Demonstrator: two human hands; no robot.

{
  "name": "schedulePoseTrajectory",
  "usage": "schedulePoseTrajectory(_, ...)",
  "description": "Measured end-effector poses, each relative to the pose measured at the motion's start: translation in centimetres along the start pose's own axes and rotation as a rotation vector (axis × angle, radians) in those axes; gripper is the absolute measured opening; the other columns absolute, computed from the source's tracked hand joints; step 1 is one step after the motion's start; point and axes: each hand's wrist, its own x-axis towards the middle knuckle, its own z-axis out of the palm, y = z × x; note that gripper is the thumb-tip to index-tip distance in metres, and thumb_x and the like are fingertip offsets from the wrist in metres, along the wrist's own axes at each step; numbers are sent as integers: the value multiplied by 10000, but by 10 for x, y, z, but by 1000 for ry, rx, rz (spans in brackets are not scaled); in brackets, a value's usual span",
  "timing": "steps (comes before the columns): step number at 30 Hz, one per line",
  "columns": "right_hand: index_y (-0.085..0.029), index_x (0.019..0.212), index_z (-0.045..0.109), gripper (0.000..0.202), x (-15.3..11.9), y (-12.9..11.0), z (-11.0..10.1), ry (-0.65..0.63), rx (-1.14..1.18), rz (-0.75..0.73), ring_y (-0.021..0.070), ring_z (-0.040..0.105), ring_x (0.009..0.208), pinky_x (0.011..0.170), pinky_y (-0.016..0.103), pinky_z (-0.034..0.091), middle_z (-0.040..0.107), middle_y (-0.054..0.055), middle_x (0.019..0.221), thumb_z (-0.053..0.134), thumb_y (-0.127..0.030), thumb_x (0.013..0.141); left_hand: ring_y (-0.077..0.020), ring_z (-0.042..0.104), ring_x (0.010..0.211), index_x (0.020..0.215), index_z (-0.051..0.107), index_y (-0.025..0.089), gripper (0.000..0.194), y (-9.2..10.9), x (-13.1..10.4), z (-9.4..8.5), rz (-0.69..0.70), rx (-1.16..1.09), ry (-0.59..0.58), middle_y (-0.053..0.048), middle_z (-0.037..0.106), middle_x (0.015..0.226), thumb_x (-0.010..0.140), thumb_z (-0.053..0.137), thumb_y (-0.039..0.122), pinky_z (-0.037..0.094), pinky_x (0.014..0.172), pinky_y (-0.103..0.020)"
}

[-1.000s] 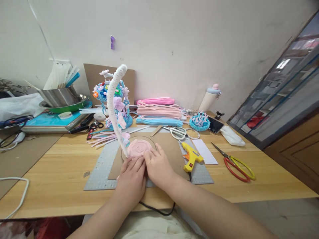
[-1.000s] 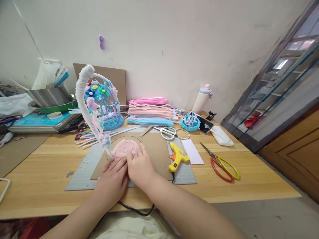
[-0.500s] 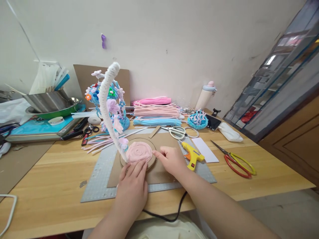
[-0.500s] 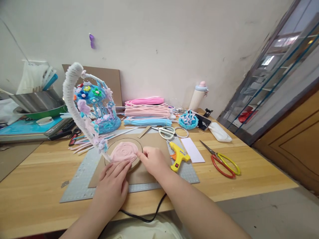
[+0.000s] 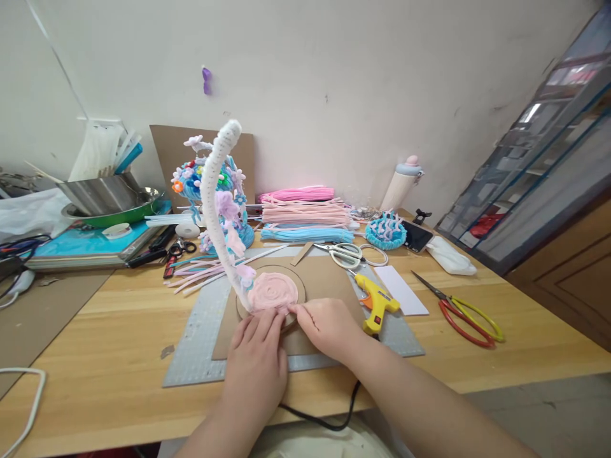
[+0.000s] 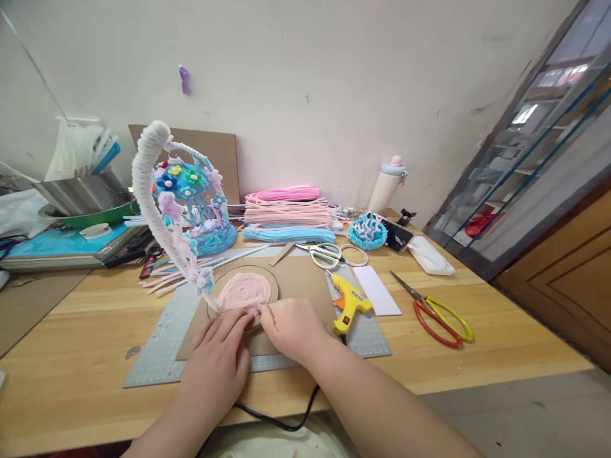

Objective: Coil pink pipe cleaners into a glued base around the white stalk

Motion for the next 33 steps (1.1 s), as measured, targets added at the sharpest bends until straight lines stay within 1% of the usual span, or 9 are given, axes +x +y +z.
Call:
schedulePoseTrajectory(10, -172, 712, 716, 419, 7, -9, -2, -60, -98, -30, 194, 680, 698, 586, 263, 377, 745, 92, 761, 367, -253, 930, -241, 549, 1157, 1207, 594, 169, 454, 4, 1, -1, 3, 2, -15, -56, 630, 1242, 772, 478, 108, 331, 1049, -411)
schedulePoseTrajectory(20, -138, 786, 713, 393, 0, -11, -3, -71, 57, -16, 212, 670, 756, 696, 281, 441, 734, 118, 788, 373, -255, 943, -247, 553, 1146, 1191, 602, 182, 417, 5, 3, -3, 10, 22, -36, -63, 629, 1235, 796, 478, 124, 328, 1050, -408)
schedulePoseTrajectory(24, -203, 1247, 574, 396, -43, -8, -40, -8, 260, 26, 186, 644, 884, 771, 284, 461, 710, 76, 987, 314, -338, 982, -243, 550, 1137, 1207, 589, 199, 430, 5, 5, -4, 13, 32, -54, -50, 626, 1232, 804, 467, 115, 328, 1047, -407)
schedulePoseTrajectory(25, -222, 1280, 540, 433, -60, -7, -49, 2, 371, 59, 151, 643, 796, 719, 252, 476, 707, 49, 916, 247, -367, 997, -242, 548, 1137, 1213, 585, 203, 437, 4, 5, -4, 15, 35, -54, -48, 624, 1231, 803, 465, 111, 325, 1049, -408)
schedulePoseTrajectory(27, -200, 1004, 665, 476, -96, -7, -57, -93, 1059, 238, 132, 588, 541, 545, 224, 461, 655, 23, 671, 313, -514, 950, -241, 543, 1140, 1219, 581, 204, 443, 4, 5, -4, 19, 39, -50, -47, 623, 1229, 803, 463, 109, 318, 1053, -407)
schedulePoseTrajectory(29, -176, 905, 661, 566, -131, -4, -49, -369, 1553, 443, 135, 600, 497, 490, 220, 452, 658, 51, 653, 298, -611, 908, -241, 541, 1140, 1217, 584, 201, 442, 3, 4, -4, 24, 40, -49, -46, 625, 1223, 801, 464, 110, 315, 1055, -403)
schedulePoseTrajectory(31, -153, 979, 658, 640, -161, 5, -28, -496, 1709, 672, 197, 692, 709, 605, 271, 516, 707, 130, 844, 274, -656, 885, -245, 544, 1135, 1212, 588, 198, 442, 2, 4, -4, 32, 43, -53, -48, 629, 1215, 796, 465, 112, 320, 1051, -405)
schedulePoseTrajectory(32, -149, 1018, 659, 611, -173, 13, -17, -454, 1657, 746, 243, 691, 879, 735, 335, 534, 703, 159, 967, 320, -638, 878, -249, 548, 1130, 1211, 589, 200, 444, 2, 5, -4, 35, 47, -53, -50, 631, 1210, 794, 464, 112, 325, 1047, -409)
schedulePoseTrajectory(33, -171, 1007, 666, 543, -184, 22, -7, -246, 1503, 815, 268, 664, 977, 823, 376, 523, 694, 157, 1034, 386, -614, 864, -253, 551, 1125, 1210, 590, 204, 445, 3, 5, -4, 36, 51, -51, -53, 632, 1206, 792, 463, 113, 330, 1042, -414)
